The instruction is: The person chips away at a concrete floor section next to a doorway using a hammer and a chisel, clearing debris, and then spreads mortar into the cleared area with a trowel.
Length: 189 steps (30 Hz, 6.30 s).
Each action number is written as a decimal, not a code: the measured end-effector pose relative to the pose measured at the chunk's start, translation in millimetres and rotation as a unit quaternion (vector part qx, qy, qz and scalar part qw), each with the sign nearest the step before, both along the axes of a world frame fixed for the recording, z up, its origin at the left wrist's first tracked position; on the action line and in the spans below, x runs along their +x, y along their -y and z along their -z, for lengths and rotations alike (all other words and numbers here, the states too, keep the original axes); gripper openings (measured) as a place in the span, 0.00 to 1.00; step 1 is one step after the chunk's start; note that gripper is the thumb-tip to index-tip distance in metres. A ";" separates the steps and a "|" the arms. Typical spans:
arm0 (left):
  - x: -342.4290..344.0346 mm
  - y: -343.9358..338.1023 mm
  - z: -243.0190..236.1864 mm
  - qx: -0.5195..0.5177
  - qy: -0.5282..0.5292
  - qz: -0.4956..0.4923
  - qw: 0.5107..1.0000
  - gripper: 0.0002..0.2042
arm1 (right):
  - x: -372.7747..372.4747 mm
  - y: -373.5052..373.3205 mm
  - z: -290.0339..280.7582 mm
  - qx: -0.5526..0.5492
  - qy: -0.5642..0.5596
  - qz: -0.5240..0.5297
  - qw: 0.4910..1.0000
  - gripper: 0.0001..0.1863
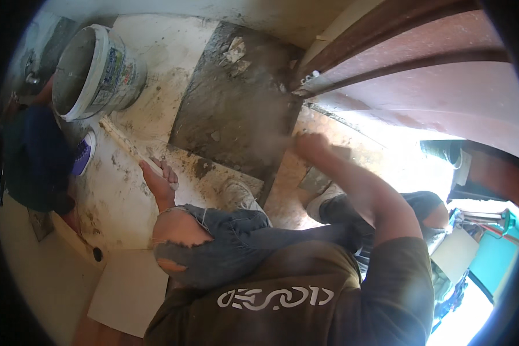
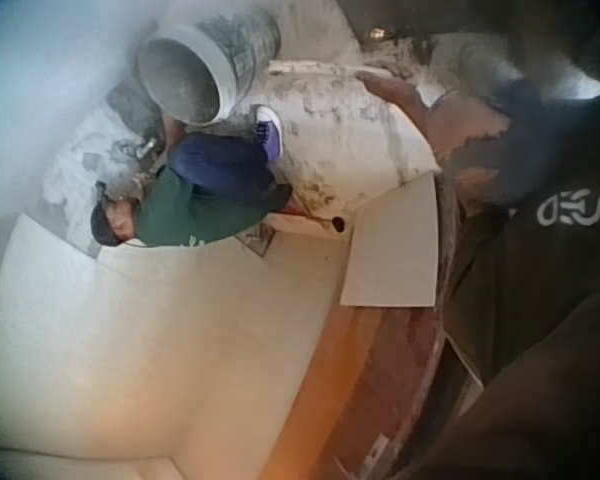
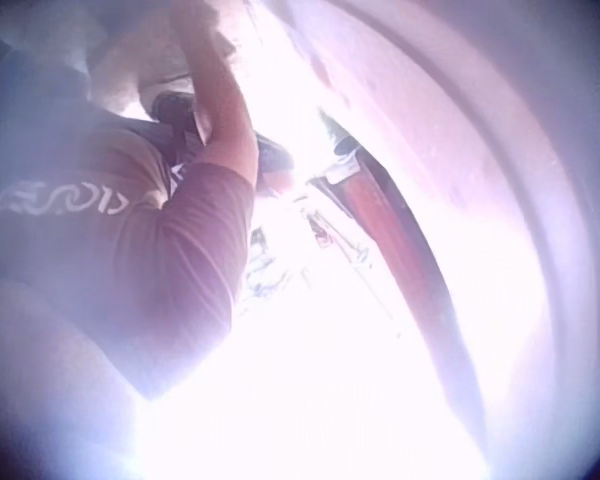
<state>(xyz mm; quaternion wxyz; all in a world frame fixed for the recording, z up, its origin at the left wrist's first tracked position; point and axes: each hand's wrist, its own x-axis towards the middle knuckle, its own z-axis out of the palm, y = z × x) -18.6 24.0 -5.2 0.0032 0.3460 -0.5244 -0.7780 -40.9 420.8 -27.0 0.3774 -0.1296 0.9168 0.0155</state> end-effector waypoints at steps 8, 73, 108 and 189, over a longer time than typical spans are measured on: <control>9.5 5.2 0.4 0.017 0.029 -0.051 0.998 0.26 | 22.1 71.0 -11.9 -0.179 -0.085 -0.076 0.977 0.23; 9.5 0.6 6.3 0.049 0.026 -0.030 0.998 0.26 | -9.5 59.9 -40.0 -0.337 0.052 0.123 0.932 0.29; 10.6 -3.1 -3.0 0.006 0.020 -0.021 1.000 0.25 | -28.9 158.3 -52.6 -0.285 0.003 0.014 0.959 0.18; -0.2 -31.3 26.5 -0.065 0.166 0.143 0.973 0.21 | 56.9 52.5 4.3 -0.191 -0.071 0.385 0.900 0.22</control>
